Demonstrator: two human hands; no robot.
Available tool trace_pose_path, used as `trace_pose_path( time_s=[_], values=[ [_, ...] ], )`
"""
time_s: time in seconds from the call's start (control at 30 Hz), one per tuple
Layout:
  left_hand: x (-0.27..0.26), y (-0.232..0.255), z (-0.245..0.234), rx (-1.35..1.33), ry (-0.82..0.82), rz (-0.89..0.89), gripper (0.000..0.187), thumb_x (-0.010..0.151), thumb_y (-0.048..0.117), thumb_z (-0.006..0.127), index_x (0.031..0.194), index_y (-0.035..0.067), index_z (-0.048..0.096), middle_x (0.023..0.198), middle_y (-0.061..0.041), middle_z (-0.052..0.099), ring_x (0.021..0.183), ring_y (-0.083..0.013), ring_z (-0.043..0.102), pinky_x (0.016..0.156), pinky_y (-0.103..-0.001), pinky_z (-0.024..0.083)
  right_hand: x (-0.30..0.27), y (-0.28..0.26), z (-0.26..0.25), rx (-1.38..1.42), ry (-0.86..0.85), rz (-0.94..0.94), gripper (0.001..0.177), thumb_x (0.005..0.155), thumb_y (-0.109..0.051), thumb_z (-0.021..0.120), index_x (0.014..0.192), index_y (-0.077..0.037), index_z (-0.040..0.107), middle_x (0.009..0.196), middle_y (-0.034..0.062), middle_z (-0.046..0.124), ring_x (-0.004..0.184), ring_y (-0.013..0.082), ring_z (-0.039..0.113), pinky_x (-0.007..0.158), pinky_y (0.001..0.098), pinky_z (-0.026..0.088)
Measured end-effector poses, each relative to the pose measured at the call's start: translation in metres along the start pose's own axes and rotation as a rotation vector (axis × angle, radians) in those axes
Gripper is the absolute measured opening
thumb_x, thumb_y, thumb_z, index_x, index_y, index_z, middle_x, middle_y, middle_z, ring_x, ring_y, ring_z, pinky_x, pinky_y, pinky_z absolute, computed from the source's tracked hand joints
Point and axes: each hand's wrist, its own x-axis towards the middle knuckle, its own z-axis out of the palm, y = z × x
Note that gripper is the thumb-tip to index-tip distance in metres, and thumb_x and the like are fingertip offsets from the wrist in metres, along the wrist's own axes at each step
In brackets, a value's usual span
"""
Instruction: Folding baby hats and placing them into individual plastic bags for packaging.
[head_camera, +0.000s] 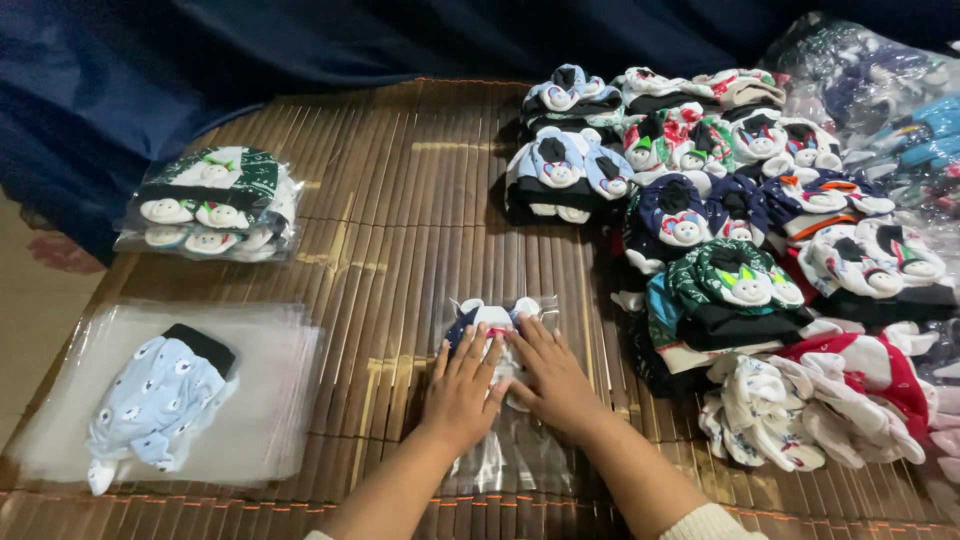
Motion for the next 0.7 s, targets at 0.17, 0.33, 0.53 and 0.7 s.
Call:
trace_pose_path(
  time_s=[0.17,0.33,0.53,0.7],
  values=[
    [-0.034,0.005,-0.003,0.062,-0.097,-0.020,0.070,0.103,0.047,0.042,0.162,0.011,0.028,0.170,-0.016,0.021,0.156,-0.0348,0.018,0.122,-0.058,0.009,-0.026,-0.024,-0.008,-0.045,-0.020,-0.022,0.080,0.094,-0.051,0.066,0.158,-0.012,0.038,0.169,0.0157,0.024,0.157,0.0317,0.019,0.123,0.0519,0.016],
    [-0.057,-0.005,0.021,0.215,-0.099,-0.036,0.083,0.095,0.056,0.053,0.163,0.016,0.028,0.173,-0.014,0.015,0.158,-0.0308,0.015,0.119,-0.064,0.009,-0.035,-0.021,0.001,-0.128,-0.047,-0.029,0.082,0.091,-0.047,0.068,0.160,-0.014,0.036,0.170,0.0143,0.022,0.157,0.0310,0.018,0.122,0.0518,0.015],
    [-0.055,-0.007,0.024,0.315,-0.024,0.013,0.092,0.090,0.063,0.054,0.163,0.014,0.026,0.173,-0.014,0.014,0.159,-0.0291,0.016,0.122,-0.063,0.010,-0.037,-0.013,0.010,-0.149,-0.049,-0.036,0.077,0.095,-0.049,0.060,0.160,-0.016,0.035,0.171,0.0131,0.021,0.157,0.0307,0.017,0.122,0.0513,0.015],
    [-0.054,-0.010,0.026,0.322,-0.012,0.026,0.092,0.090,0.064,0.055,0.162,0.013,0.027,0.173,-0.014,0.017,0.158,-0.0288,0.018,0.122,-0.062,0.012,-0.037,-0.009,0.015,-0.264,0.016,-0.074,0.080,0.094,-0.053,0.058,0.161,-0.015,0.034,0.170,0.0143,0.024,0.157,0.0304,0.022,0.121,0.0495,0.018]
  ],
)
